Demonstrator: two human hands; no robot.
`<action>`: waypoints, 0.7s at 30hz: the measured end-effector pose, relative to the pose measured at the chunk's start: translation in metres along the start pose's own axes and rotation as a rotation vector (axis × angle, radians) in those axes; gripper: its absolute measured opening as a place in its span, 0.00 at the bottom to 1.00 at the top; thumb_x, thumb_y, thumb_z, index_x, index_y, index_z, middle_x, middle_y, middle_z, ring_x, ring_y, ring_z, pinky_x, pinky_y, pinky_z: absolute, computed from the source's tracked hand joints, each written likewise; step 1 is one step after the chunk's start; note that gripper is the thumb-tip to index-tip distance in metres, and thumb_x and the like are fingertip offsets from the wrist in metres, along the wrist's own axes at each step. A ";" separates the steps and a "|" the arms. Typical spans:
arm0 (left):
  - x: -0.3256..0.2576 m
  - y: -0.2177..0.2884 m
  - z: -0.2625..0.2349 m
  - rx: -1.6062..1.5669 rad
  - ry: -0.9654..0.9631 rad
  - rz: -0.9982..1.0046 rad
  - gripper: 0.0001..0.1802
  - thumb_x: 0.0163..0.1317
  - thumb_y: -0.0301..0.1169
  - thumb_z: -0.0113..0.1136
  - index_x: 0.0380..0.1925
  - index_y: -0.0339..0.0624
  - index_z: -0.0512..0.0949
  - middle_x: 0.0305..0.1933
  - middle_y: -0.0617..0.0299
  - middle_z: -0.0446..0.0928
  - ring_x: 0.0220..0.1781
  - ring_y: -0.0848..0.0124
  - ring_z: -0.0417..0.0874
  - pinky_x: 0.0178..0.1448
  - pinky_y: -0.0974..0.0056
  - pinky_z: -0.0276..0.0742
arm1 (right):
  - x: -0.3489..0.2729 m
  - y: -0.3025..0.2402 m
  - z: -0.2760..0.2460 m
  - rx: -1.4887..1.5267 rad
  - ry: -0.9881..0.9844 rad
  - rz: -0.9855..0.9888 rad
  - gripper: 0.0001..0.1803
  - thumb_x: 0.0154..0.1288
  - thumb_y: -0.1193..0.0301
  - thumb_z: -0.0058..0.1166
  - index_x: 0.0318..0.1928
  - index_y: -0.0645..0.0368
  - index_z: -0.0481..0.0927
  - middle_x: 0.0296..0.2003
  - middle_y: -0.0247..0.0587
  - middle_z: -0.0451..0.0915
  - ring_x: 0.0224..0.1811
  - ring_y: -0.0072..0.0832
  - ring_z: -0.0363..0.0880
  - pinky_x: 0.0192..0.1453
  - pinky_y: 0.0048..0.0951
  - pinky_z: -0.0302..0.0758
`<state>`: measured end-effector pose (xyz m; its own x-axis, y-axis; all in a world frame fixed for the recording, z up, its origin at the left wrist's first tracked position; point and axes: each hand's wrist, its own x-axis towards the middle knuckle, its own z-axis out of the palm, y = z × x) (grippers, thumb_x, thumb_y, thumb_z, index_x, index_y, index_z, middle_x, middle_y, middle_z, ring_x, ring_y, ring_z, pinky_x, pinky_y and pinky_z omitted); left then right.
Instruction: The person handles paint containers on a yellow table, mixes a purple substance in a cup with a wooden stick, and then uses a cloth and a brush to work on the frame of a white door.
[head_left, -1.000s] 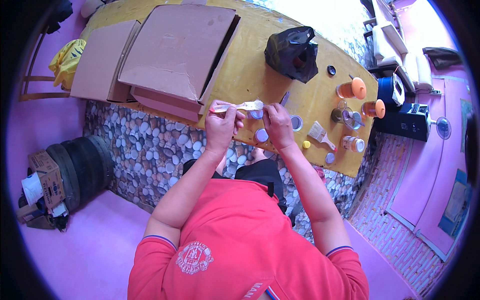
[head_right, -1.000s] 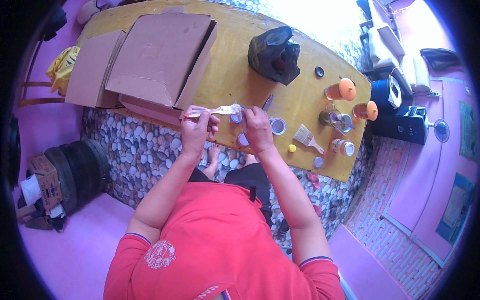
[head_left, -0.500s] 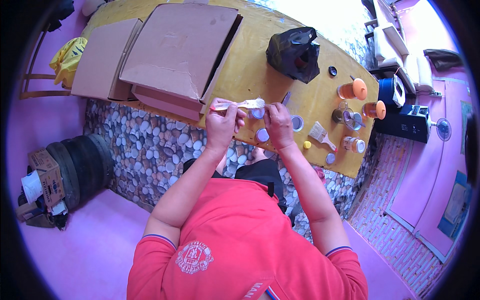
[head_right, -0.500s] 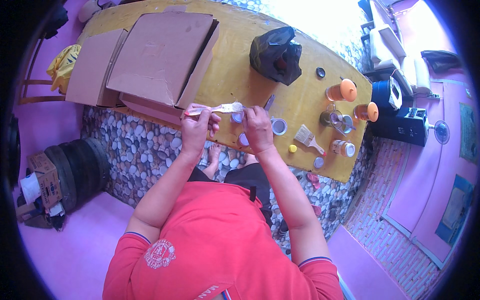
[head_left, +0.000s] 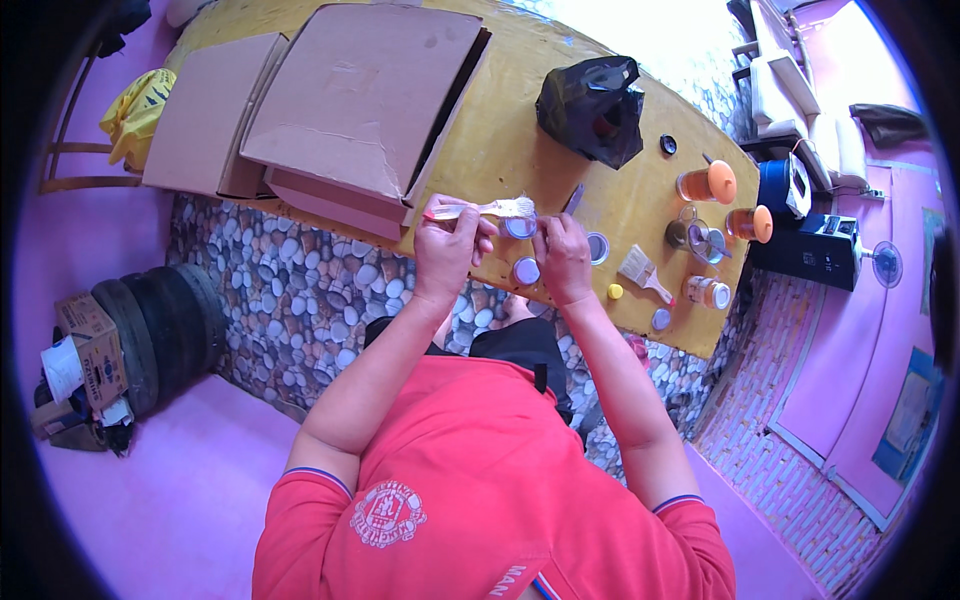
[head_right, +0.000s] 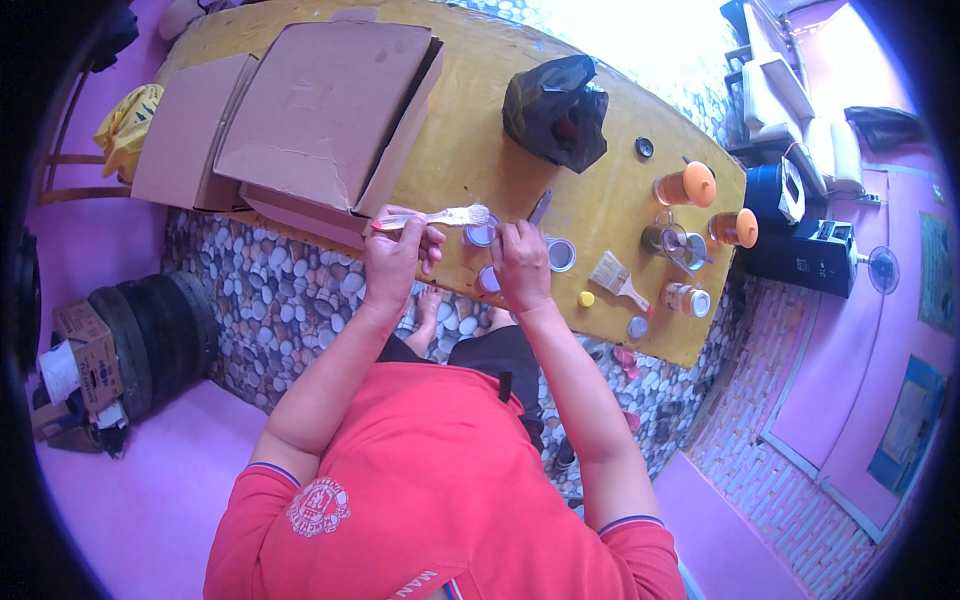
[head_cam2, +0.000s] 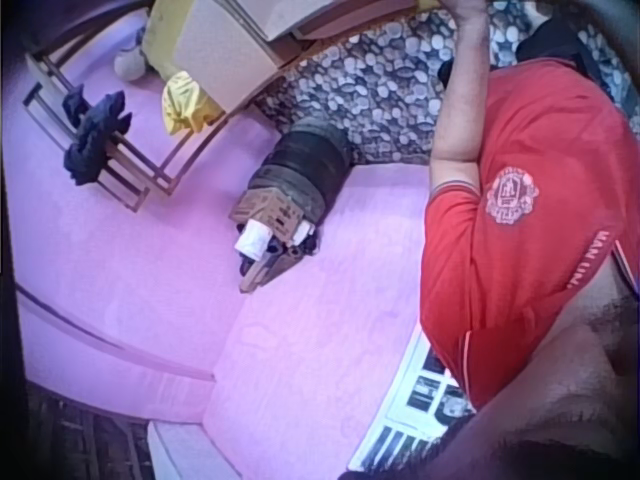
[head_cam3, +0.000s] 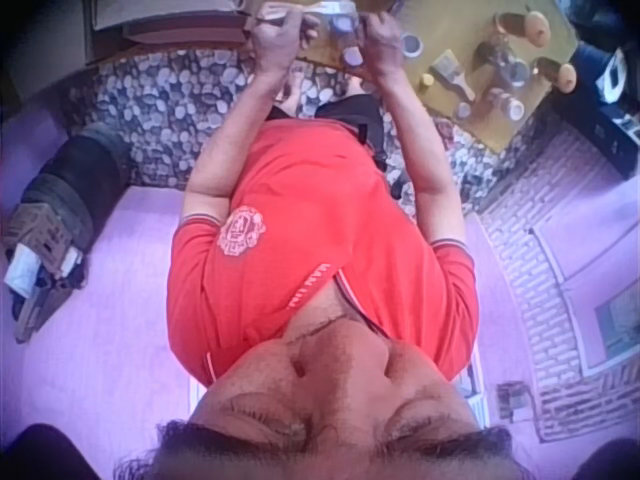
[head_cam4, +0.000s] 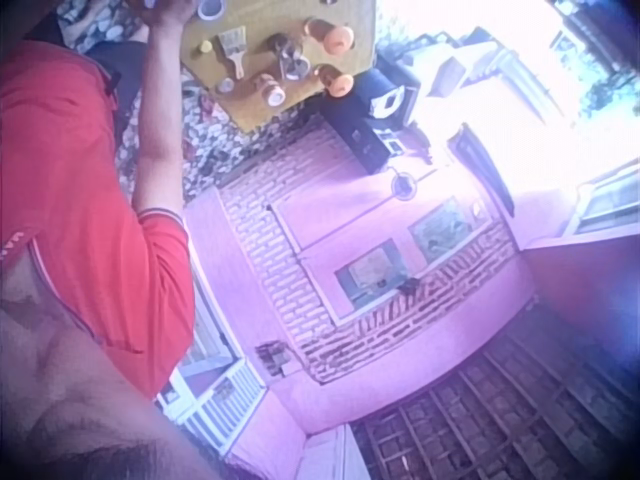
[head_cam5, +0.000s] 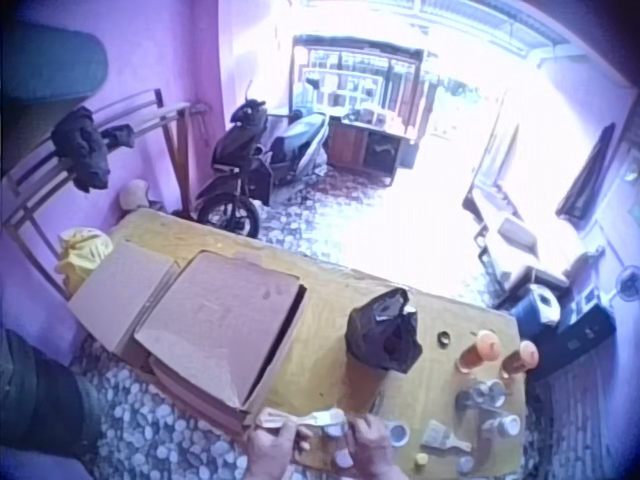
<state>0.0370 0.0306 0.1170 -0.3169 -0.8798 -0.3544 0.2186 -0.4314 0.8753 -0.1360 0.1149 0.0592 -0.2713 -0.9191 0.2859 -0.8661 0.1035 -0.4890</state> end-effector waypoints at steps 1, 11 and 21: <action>0.000 0.000 0.000 -0.001 0.001 0.000 0.04 0.74 0.28 0.53 0.40 0.40 0.70 0.29 0.54 0.82 0.23 0.74 0.82 0.22 0.71 0.74 | -0.003 -0.001 -0.001 0.012 -0.017 0.008 0.06 0.62 0.74 0.60 0.38 0.60 0.79 0.35 0.47 0.78 0.39 0.46 0.79 0.45 0.44 0.75; 0.000 0.001 0.000 -0.002 -0.001 -0.012 0.05 0.74 0.29 0.53 0.40 0.40 0.71 0.29 0.55 0.82 0.24 0.74 0.82 0.22 0.71 0.74 | 0.003 0.003 0.003 0.015 0.012 -0.017 0.06 0.62 0.74 0.61 0.38 0.61 0.80 0.35 0.47 0.78 0.39 0.46 0.79 0.44 0.44 0.75; -0.002 0.002 -0.001 -0.004 0.001 -0.014 0.05 0.75 0.29 0.53 0.40 0.40 0.70 0.29 0.55 0.82 0.23 0.74 0.82 0.21 0.71 0.73 | 0.003 0.001 0.008 0.072 0.036 0.000 0.06 0.61 0.75 0.60 0.38 0.60 0.79 0.34 0.47 0.77 0.37 0.46 0.78 0.44 0.44 0.75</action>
<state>0.0385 0.0312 0.1187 -0.3188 -0.8741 -0.3666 0.2183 -0.4441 0.8690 -0.1341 0.1096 0.0535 -0.2876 -0.9047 0.3143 -0.8337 0.0750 -0.5471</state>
